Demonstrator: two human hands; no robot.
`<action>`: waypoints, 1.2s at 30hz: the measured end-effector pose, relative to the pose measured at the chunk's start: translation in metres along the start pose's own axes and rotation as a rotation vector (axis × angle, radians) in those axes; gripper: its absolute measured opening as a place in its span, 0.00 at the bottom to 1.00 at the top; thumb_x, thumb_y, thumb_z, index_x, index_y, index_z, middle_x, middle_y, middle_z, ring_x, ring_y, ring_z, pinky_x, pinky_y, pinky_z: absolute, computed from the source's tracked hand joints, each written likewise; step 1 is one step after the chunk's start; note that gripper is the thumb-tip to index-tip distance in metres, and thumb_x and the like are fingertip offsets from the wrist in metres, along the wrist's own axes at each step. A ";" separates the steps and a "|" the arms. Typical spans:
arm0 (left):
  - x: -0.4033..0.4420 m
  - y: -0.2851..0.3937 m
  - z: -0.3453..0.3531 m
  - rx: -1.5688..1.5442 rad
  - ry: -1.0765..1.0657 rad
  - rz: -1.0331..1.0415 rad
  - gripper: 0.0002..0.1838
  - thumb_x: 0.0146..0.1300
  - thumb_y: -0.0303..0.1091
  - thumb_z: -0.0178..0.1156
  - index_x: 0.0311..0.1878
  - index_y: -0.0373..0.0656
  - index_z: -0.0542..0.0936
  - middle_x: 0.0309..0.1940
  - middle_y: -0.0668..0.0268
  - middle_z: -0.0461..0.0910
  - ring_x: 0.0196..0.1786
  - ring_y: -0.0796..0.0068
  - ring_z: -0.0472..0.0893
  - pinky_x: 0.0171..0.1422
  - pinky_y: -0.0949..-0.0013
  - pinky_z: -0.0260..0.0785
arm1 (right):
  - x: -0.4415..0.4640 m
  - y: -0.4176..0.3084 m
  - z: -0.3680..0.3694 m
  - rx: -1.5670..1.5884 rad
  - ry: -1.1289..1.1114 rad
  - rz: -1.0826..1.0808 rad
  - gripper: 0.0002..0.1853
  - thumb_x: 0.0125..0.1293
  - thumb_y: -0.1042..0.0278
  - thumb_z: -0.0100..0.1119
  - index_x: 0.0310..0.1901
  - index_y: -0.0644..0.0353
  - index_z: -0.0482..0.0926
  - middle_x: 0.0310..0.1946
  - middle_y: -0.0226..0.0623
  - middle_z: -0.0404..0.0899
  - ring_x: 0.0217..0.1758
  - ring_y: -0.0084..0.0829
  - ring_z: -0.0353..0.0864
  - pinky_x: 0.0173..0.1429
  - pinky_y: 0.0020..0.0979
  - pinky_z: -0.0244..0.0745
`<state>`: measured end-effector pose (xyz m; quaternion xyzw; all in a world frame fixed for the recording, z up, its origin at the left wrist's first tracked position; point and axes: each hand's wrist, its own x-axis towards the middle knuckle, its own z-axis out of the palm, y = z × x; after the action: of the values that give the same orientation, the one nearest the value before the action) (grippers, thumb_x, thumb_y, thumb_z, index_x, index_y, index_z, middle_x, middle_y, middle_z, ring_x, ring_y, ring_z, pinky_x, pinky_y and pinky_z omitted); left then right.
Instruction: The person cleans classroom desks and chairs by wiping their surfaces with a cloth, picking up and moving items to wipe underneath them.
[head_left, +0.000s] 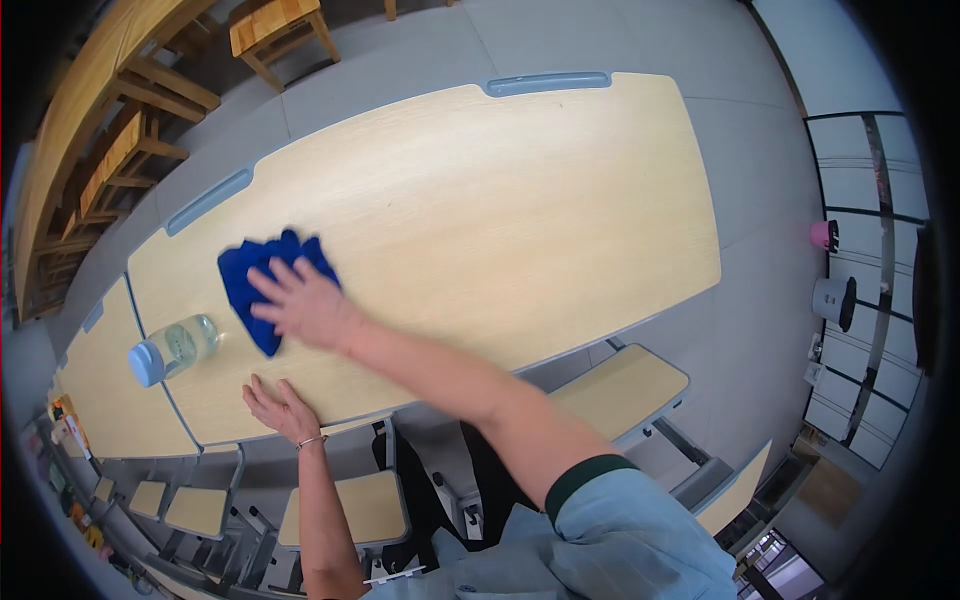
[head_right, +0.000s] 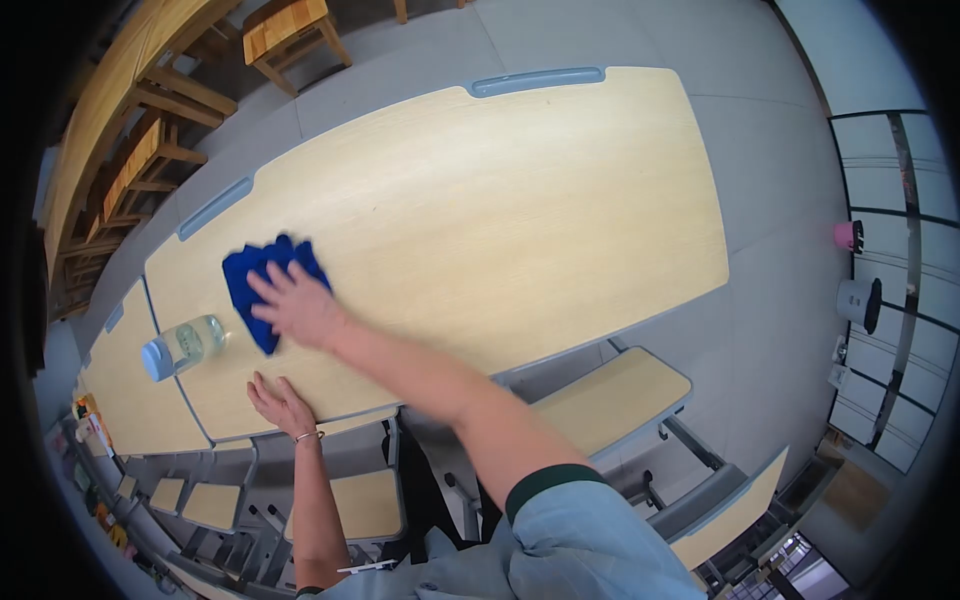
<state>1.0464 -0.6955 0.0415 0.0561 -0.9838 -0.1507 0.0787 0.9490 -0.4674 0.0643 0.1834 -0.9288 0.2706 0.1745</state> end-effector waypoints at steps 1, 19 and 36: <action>0.000 0.001 0.000 0.016 0.007 -0.012 0.32 0.76 0.46 0.53 0.75 0.37 0.65 0.77 0.43 0.56 0.78 0.44 0.57 0.81 0.48 0.48 | 0.005 0.029 -0.018 -0.044 0.014 0.023 0.26 0.56 0.46 0.71 0.57 0.40 0.81 0.73 0.39 0.66 0.70 0.50 0.67 0.65 0.53 0.66; -0.005 0.012 0.003 0.153 0.033 -0.005 0.31 0.77 0.46 0.50 0.75 0.36 0.64 0.76 0.40 0.57 0.78 0.41 0.58 0.79 0.45 0.50 | -0.190 0.344 -0.385 -0.845 0.422 0.914 0.21 0.68 0.62 0.61 0.61 0.54 0.78 0.52 0.47 0.83 0.55 0.48 0.80 0.58 0.47 0.77; -0.003 0.010 0.001 0.195 0.042 0.027 0.31 0.79 0.48 0.48 0.75 0.36 0.65 0.75 0.39 0.58 0.77 0.41 0.59 0.79 0.46 0.52 | -0.315 0.412 -0.478 -0.869 -0.193 1.593 0.20 0.72 0.54 0.53 0.56 0.55 0.85 0.52 0.50 0.85 0.55 0.52 0.83 0.61 0.48 0.77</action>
<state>1.0483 -0.6853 0.0430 0.0532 -0.9926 -0.0518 0.0956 1.1514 0.2049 0.1291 -0.5723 -0.8113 -0.0793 -0.0889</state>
